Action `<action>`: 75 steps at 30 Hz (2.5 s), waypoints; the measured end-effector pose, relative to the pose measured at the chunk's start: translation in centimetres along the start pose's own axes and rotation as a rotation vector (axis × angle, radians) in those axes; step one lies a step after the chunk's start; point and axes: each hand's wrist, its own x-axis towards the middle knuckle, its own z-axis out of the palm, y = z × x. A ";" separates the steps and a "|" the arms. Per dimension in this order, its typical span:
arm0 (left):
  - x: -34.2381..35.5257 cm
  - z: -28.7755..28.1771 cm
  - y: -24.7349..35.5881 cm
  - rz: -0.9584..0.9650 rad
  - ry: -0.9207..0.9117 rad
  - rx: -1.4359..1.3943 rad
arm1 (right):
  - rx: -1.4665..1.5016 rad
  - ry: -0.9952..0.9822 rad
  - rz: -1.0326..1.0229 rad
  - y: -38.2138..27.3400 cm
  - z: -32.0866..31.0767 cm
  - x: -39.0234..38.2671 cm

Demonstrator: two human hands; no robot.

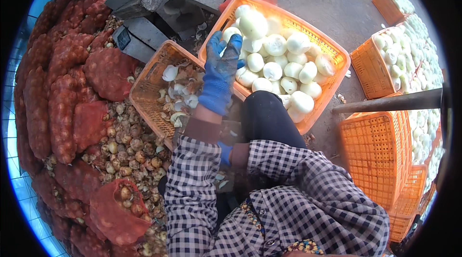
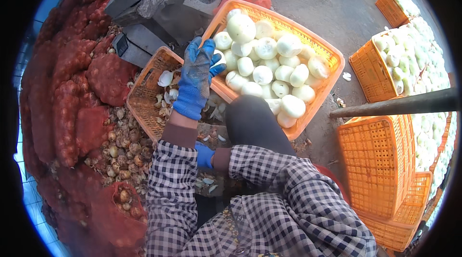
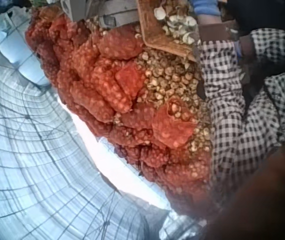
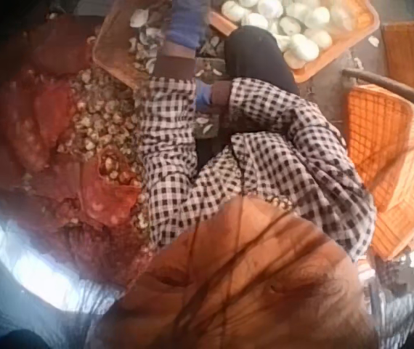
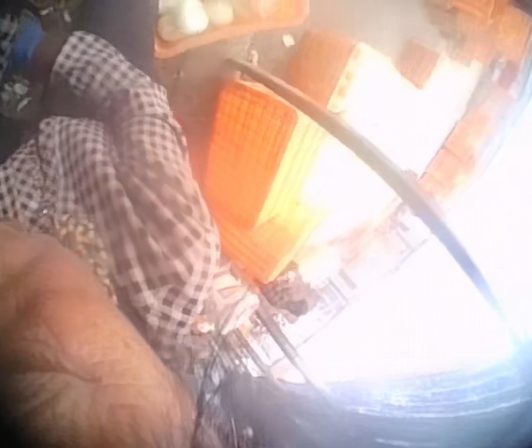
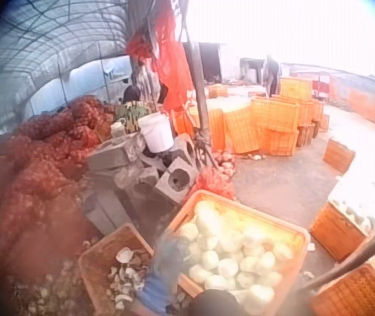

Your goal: The person sits cross-legged and peels onions one by one using a knife, removing the outer layers and placing the peeled onions into a basket. The person repeatedly picks onions from a large pile, trims them, and discards the peels.

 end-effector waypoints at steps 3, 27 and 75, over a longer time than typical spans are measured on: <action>-5.3 -8.7 -1.0 0.187 0.033 0.006 | -0.185 -0.056 0.197 -6.9 -1.8 -1.7; -28.8 -34.0 -36.0 -0.793 1.082 -0.740 | -0.081 0.097 0.666 -13.0 -6.6 -6.1; -25.8 -20.4 -17.1 0.288 0.724 0.298 | -0.583 -0.254 0.308 -9.5 -3.2 -10.2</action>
